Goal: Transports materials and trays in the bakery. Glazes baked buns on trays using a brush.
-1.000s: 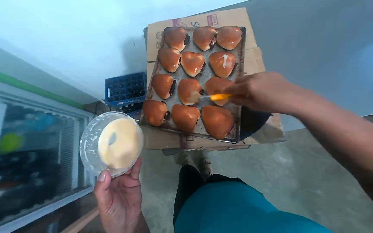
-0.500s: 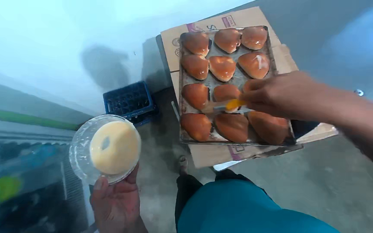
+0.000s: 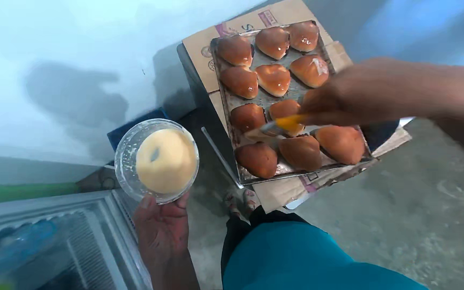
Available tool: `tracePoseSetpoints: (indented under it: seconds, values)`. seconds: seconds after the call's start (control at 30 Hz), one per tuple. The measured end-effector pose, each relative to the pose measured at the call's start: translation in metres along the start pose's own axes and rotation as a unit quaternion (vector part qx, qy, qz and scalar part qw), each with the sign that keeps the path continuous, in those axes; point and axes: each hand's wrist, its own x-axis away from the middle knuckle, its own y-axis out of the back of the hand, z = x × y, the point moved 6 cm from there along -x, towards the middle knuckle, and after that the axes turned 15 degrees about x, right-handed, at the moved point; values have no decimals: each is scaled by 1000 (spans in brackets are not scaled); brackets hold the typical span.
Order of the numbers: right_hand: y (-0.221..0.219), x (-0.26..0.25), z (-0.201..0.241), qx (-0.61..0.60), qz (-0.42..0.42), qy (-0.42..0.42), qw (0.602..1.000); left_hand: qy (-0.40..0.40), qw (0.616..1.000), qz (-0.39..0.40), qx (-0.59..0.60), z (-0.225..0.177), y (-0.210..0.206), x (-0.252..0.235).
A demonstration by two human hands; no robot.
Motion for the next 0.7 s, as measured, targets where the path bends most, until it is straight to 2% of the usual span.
tracePoseSetpoints:
  seconds: [0.1, 0.17, 0.3, 0.37, 0.47, 0.53, 0.6, 0.7]
  values:
    - [-3, -68, -19, -119, 75, -27, 990, -6, 1000, -3, -4, 2, -10, 9]
    - [-13, -85, -44, -160, 69, -53, 983, -19, 1000, -21, -9, -3, -12, 18]
    - [-14, -65, -68, -130, 9, -81, 988, -42, 998, -49, -22, -8, -3, 31]
    - [-8, -56, -50, -130, -54, -32, 990, -48, 997, -54, -25, -5, -1, 35]
    - [-33, -58, -42, -116, -39, 22, 992, -58, 997, -55, -11, -2, -6, 40]
    - [-38, -50, -63, -69, -33, -9, 997, -59, 996, -57, -17, 0, -9, 39]
    - [-19, -39, -74, -39, -71, -70, 994, -48, 997, -49, -21, 3, -11, 32]
    - [6, -62, -61, -17, -154, -111, 982, -27, 999, -35, -19, 12, -16, 11]
